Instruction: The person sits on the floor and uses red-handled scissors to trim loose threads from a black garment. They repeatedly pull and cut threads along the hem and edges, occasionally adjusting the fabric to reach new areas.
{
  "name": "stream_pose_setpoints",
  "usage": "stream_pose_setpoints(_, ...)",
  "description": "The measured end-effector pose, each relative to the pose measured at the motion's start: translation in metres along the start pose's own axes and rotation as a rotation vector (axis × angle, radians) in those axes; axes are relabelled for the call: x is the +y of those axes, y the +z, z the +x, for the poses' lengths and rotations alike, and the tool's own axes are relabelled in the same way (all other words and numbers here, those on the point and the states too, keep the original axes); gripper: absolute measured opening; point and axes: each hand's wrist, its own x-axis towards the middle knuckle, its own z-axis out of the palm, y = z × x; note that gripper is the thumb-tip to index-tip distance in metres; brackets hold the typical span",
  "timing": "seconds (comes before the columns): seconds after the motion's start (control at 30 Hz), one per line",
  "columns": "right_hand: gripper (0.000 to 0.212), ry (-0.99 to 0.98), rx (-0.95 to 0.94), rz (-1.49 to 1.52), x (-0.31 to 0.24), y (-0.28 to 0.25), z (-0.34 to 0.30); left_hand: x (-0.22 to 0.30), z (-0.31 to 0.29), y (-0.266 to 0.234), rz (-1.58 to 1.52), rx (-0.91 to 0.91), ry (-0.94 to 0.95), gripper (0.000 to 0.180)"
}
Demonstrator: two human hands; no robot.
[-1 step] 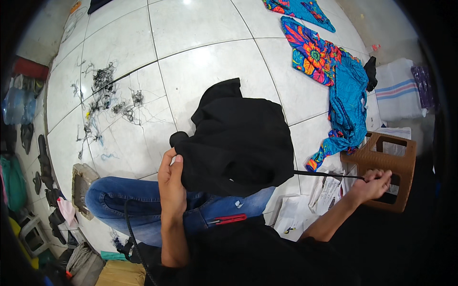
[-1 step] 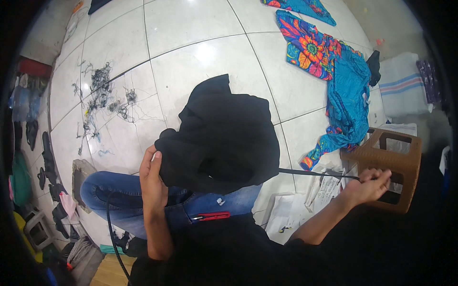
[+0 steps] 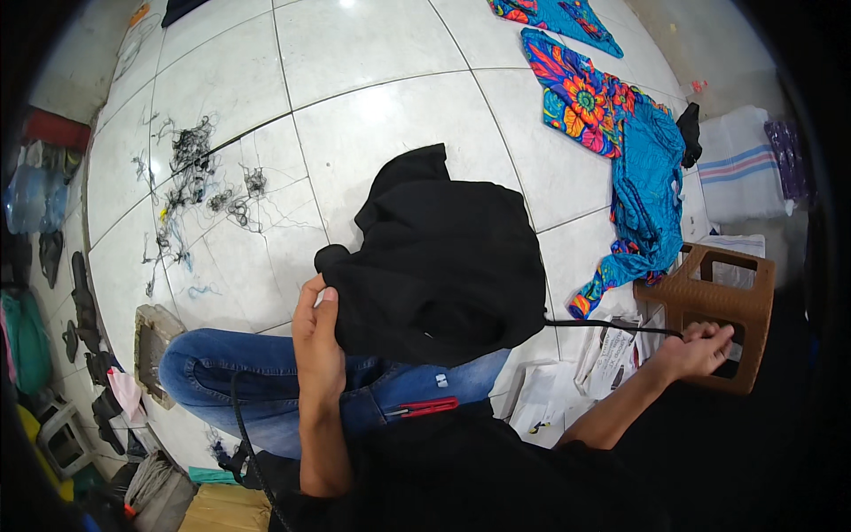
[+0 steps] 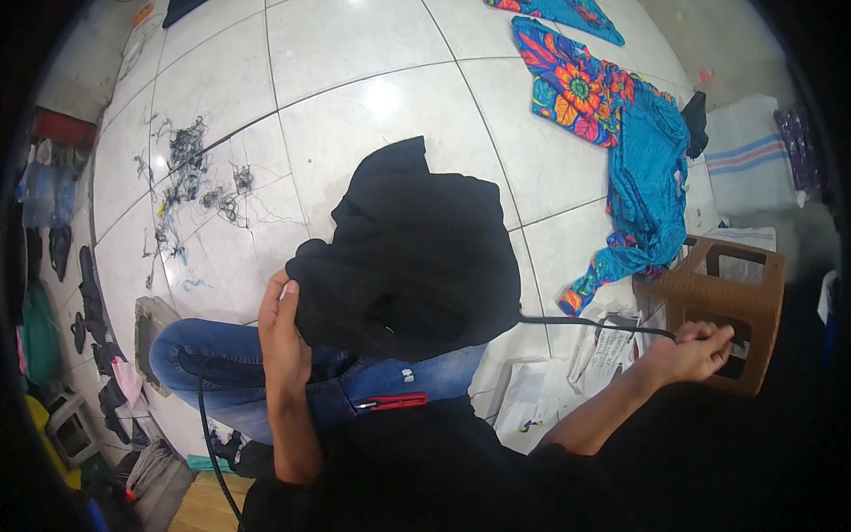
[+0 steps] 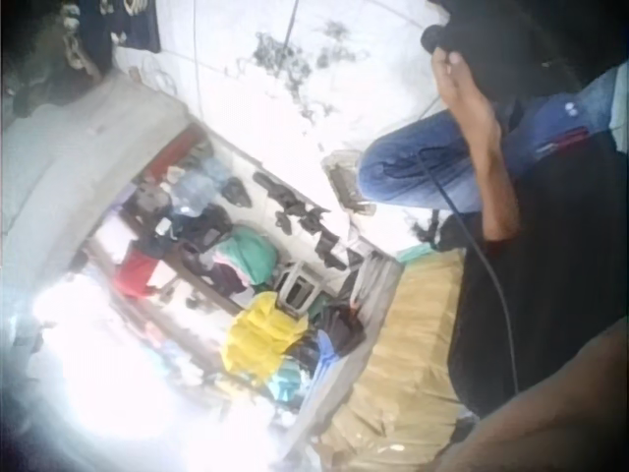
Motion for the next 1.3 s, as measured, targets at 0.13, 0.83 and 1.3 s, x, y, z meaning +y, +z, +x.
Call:
stream_pose_setpoints(0.13, 0.026, -0.191, 0.237, -0.095, -0.011, 0.004, 0.020, 0.000, 0.010, 0.000, 0.071, 0.061, 0.008, 0.032)
stream_pose_setpoints(0.83, 0.006, 0.044, -1.641, -0.179, -0.026, 0.017, -0.198, 0.042, -0.071, 0.127, 0.305, -0.256, 1.511, 0.029)
stream_pose_setpoints(1.3, 0.019, -0.381, -2.124, -0.208, -0.032, -0.026, -0.243, 0.057, -0.019, 0.025, 0.254, -0.239, 0.745, 0.033)
